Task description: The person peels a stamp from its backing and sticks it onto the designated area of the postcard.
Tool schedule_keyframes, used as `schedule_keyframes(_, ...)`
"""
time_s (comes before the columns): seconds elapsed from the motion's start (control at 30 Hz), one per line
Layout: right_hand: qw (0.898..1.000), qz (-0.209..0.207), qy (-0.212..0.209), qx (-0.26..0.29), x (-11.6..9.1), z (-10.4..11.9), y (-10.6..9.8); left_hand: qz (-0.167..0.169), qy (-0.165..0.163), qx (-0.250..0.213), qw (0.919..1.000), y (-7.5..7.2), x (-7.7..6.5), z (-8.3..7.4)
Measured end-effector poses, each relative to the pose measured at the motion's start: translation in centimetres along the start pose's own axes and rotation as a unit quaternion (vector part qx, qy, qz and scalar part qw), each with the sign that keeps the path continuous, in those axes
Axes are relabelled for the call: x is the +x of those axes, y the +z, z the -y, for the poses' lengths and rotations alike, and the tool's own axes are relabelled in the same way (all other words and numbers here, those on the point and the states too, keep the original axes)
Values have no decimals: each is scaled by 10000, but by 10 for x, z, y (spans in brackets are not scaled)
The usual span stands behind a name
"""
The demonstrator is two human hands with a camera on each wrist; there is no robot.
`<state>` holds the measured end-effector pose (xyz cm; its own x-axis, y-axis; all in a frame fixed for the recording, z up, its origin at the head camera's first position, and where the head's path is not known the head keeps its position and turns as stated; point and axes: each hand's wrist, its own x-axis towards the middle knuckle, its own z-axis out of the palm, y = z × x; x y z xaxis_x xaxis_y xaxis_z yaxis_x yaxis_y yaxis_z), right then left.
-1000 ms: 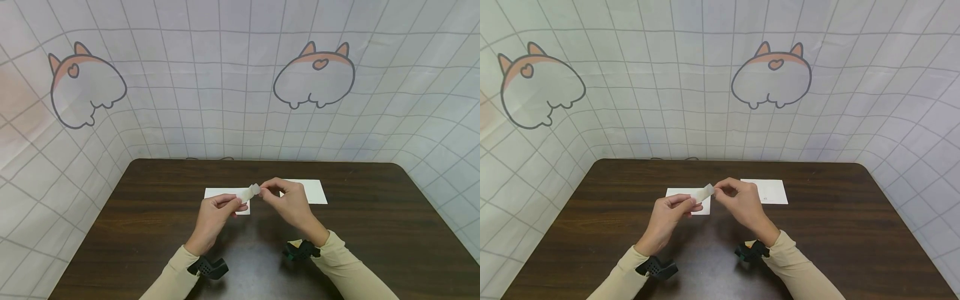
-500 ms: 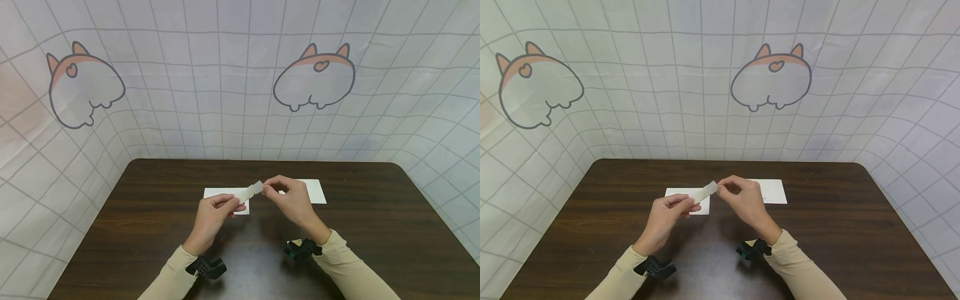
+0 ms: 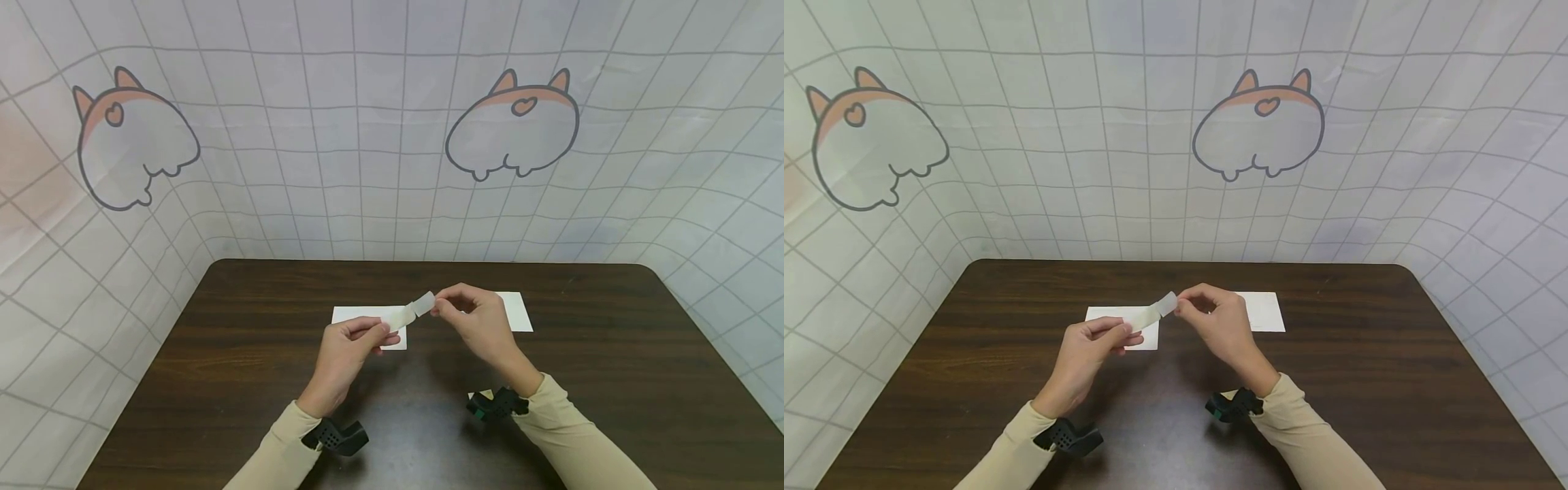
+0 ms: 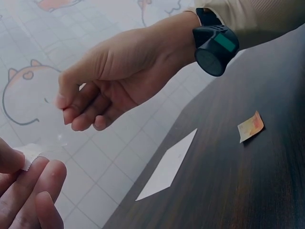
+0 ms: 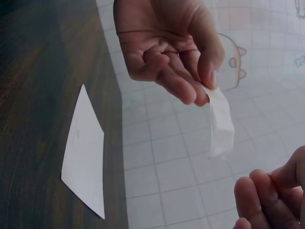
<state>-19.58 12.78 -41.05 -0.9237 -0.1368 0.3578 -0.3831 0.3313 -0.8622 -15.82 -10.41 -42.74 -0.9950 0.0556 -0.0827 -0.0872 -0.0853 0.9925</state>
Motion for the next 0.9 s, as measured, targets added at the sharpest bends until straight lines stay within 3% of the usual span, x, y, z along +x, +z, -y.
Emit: schedule_keyframes(0.9,9990,-41,373,232,-3,-4,-5,47,24,71,10000,-7,1,5)
